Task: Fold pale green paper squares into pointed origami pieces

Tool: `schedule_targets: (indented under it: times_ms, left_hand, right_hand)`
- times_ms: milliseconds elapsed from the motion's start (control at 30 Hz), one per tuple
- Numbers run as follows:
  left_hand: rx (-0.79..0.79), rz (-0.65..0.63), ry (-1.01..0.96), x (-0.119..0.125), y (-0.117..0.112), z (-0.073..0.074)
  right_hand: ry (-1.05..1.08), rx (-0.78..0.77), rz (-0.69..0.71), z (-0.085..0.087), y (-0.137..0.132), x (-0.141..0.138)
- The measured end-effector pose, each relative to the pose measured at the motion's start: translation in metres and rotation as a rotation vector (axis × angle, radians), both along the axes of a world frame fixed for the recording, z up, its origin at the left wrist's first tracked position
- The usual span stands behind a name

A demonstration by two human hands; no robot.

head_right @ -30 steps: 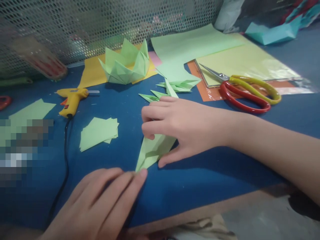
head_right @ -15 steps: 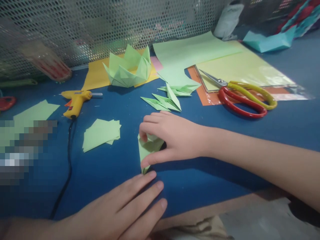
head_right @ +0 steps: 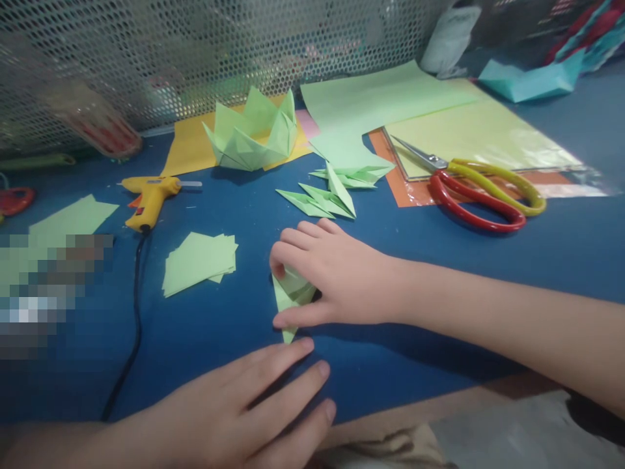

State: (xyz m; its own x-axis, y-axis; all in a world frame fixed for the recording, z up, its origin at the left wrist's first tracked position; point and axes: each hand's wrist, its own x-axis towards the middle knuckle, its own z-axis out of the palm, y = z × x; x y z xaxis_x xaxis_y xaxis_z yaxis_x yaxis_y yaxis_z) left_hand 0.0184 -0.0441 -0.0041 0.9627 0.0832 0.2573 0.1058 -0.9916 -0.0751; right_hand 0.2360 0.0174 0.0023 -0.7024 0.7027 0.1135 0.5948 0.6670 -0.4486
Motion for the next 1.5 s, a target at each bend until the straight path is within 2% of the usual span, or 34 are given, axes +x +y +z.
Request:
schedule_targets:
  times_ms: [167,433,500,667,733,800,900,967,1067,1233,1500]
  left_hand:
    - [-0.019,-0.057,0.084,0.000,0.006,0.008]
    - [-0.175,-0.061,0.173,0.005,0.014,0.025]
    - [-0.261,-0.078,0.185,0.004,0.020,0.028]
    - [-0.694,-0.146,0.086,-0.004,0.033,0.024]
    - [-0.764,-0.171,0.034,-0.006,0.035,0.020]
    - [-0.695,-0.151,-0.064,-0.006,0.036,0.018]
    - [-0.511,-0.020,-0.155,-0.004,0.036,0.015]
    - [-0.444,0.051,-0.132,-0.003,0.037,0.014]
    - [-0.357,0.092,-0.083,-0.003,0.034,0.015]
    - [-0.218,0.034,-0.133,-0.002,0.022,0.016]
    - [-0.160,0.021,-0.137,0.000,0.014,0.012]
  right_hand:
    - [0.025,-0.107,0.009,0.003,0.003,0.001]
    - [0.037,-0.152,0.006,0.004,0.002,-0.002]
    - [0.043,-0.147,0.007,0.003,0.003,-0.001]
    - [0.075,-0.130,0.028,0.002,0.005,0.001]
    - [0.116,-0.119,0.029,0.002,0.006,0.001]
    - [0.188,-0.071,-0.046,0.003,0.006,0.002]
    - [0.264,0.043,-0.295,0.008,0.008,0.007]
    - [0.237,0.103,-0.439,0.013,0.009,0.010]
    - [0.156,0.114,-0.531,0.017,0.009,0.012]
    - [0.207,-0.110,-0.447,0.015,0.002,0.006]
    - [0.471,-0.527,-0.410,0.014,-0.009,-0.003]
